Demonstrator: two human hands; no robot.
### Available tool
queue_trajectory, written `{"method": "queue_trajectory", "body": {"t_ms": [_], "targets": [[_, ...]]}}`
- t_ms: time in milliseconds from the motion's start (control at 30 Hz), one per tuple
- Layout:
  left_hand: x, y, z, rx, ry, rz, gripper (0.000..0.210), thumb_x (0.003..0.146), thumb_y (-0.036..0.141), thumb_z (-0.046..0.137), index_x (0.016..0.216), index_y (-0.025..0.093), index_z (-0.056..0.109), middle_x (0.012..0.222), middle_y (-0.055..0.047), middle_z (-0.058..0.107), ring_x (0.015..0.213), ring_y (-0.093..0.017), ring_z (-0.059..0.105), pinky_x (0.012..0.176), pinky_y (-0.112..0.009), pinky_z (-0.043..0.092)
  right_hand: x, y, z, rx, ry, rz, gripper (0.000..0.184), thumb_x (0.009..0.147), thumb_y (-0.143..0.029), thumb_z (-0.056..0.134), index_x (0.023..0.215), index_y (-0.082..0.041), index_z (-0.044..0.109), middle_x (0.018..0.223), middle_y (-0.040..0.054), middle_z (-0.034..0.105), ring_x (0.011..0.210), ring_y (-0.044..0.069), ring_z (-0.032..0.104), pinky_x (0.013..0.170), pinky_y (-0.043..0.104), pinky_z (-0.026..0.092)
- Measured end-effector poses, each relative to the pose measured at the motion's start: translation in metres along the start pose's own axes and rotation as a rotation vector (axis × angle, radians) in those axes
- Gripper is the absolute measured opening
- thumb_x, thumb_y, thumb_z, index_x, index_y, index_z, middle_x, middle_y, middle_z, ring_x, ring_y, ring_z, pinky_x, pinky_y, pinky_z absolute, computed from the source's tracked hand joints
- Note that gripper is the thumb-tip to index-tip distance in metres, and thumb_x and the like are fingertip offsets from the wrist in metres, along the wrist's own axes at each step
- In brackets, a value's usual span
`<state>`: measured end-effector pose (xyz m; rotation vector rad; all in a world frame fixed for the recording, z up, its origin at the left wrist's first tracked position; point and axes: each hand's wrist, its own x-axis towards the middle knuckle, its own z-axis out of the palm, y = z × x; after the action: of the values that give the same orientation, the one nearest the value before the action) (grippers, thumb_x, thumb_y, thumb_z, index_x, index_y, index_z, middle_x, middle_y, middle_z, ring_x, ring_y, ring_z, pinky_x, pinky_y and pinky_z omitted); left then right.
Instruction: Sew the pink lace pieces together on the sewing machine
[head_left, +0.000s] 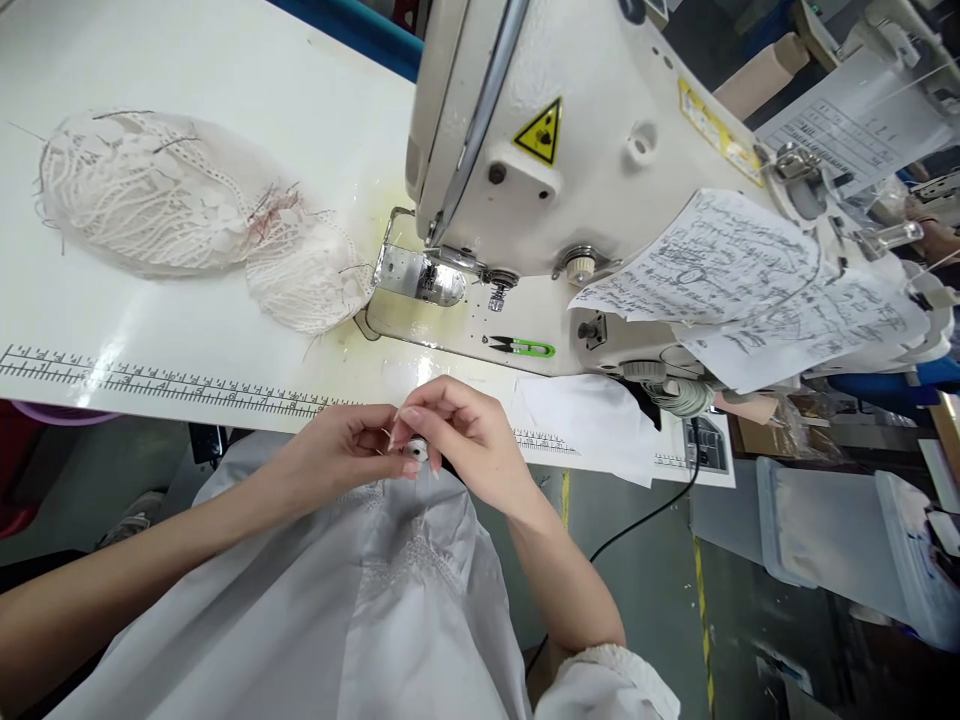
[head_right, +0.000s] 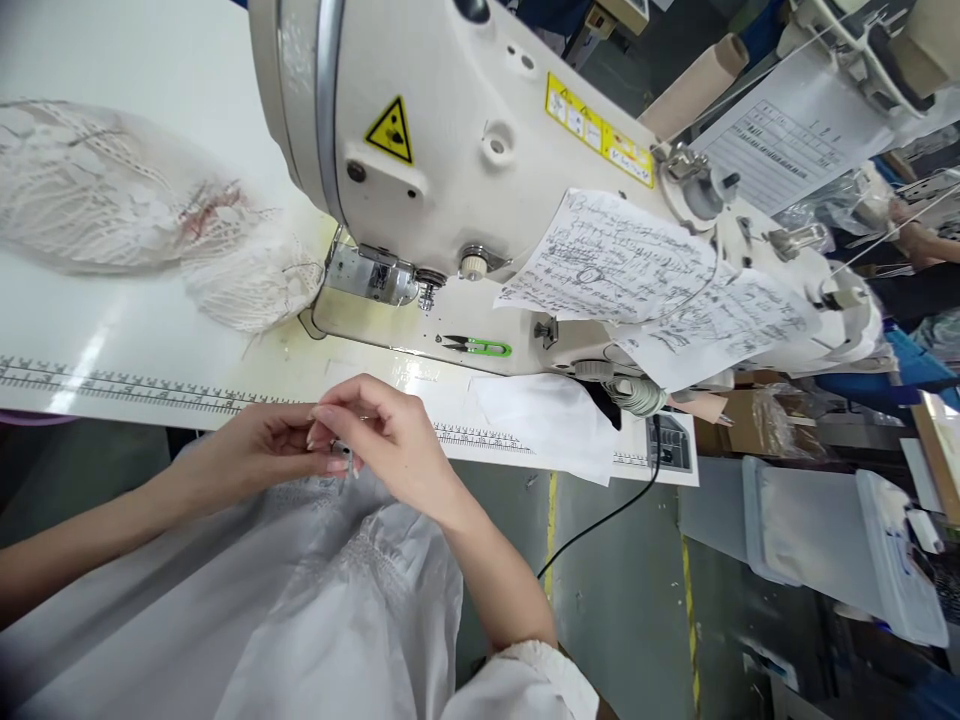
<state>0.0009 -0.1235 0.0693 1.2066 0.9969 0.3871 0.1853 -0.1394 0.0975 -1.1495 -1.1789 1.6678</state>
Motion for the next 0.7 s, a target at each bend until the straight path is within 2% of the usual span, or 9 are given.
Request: {"method": "queue_trajectory", "body": {"t_ms": [67, 133, 267, 400, 567, 700], "targets": [[0.000, 0.001, 0.001, -0.035, -0.045, -0.011, 0.030, 0.076, 0.047, 0.083, 0.075, 0.019, 0.071, 0.062, 0.003, 0.055, 0.058, -0.013, 0.054, 0.052, -0.023, 0.045, 0.006, -0.004, 0.000, -0.012, -0.028, 0.015, 0.024, 0.095, -0.044, 0.071, 0.090, -0.021, 0.066, 0.079, 0.0002, 0.071, 0.068, 0.012, 0.066, 0.050, 0.020, 0.048], [0.001, 0.003, 0.001, -0.091, -0.077, -0.022, 0.027, 0.075, 0.043, 0.084, 0.079, 0.019, 0.072, 0.061, 0.004, 0.054, 0.058, -0.012, 0.053, 0.053, -0.023, 0.045, 0.010, -0.006, 0.000, 0.000, -0.038, 0.004, 0.026, 0.094, -0.046, 0.072, 0.089, -0.021, 0.066, 0.079, 0.0000, 0.071, 0.068, 0.012, 0.066, 0.053, 0.022, 0.050], [0.001, 0.003, 0.000, -0.175, -0.075, -0.065, 0.031, 0.070, 0.044, 0.088, 0.083, 0.019, 0.074, 0.066, 0.000, 0.068, 0.063, -0.018, 0.066, 0.060, -0.027, 0.056, 0.014, -0.007, -0.004, 0.017, 0.016, -0.055, 0.029, 0.093, -0.049, 0.073, 0.089, -0.021, 0.065, 0.077, -0.0010, 0.070, 0.068, 0.012, 0.064, 0.062, 0.025, 0.055], [0.002, -0.004, -0.002, -0.232, -0.068, -0.112, 0.040, 0.072, 0.048, 0.089, 0.098, 0.020, 0.078, 0.078, -0.006, 0.078, 0.079, -0.027, 0.079, 0.079, -0.037, 0.065, 0.009, -0.008, -0.012, -0.056, 0.116, -0.110, 0.026, 0.093, -0.047, 0.073, 0.089, -0.022, 0.067, 0.075, -0.0018, 0.067, 0.067, 0.012, 0.061, 0.063, 0.026, 0.054], [0.000, -0.006, -0.006, -0.231, -0.014, -0.089, 0.037, 0.075, 0.052, 0.087, 0.096, 0.023, 0.079, 0.083, -0.004, 0.079, 0.076, -0.024, 0.079, 0.079, -0.036, 0.068, -0.007, -0.006, -0.025, -0.338, 0.235, -0.217, 0.015, 0.093, -0.039, 0.076, 0.095, -0.024, 0.075, 0.078, -0.0009, 0.063, 0.072, 0.014, 0.059, 0.070, 0.029, 0.053], [-0.002, -0.005, -0.010, -0.220, 0.003, -0.081, 0.036, 0.078, 0.053, 0.086, 0.096, 0.024, 0.079, 0.082, -0.002, 0.079, 0.076, -0.022, 0.079, 0.078, -0.032, 0.067, -0.019, 0.002, -0.032, -0.608, 0.193, -0.326, 0.012, 0.094, -0.029, 0.077, 0.105, -0.027, 0.080, 0.084, 0.0003, 0.062, 0.077, 0.015, 0.060, 0.073, 0.031, 0.053]]}}
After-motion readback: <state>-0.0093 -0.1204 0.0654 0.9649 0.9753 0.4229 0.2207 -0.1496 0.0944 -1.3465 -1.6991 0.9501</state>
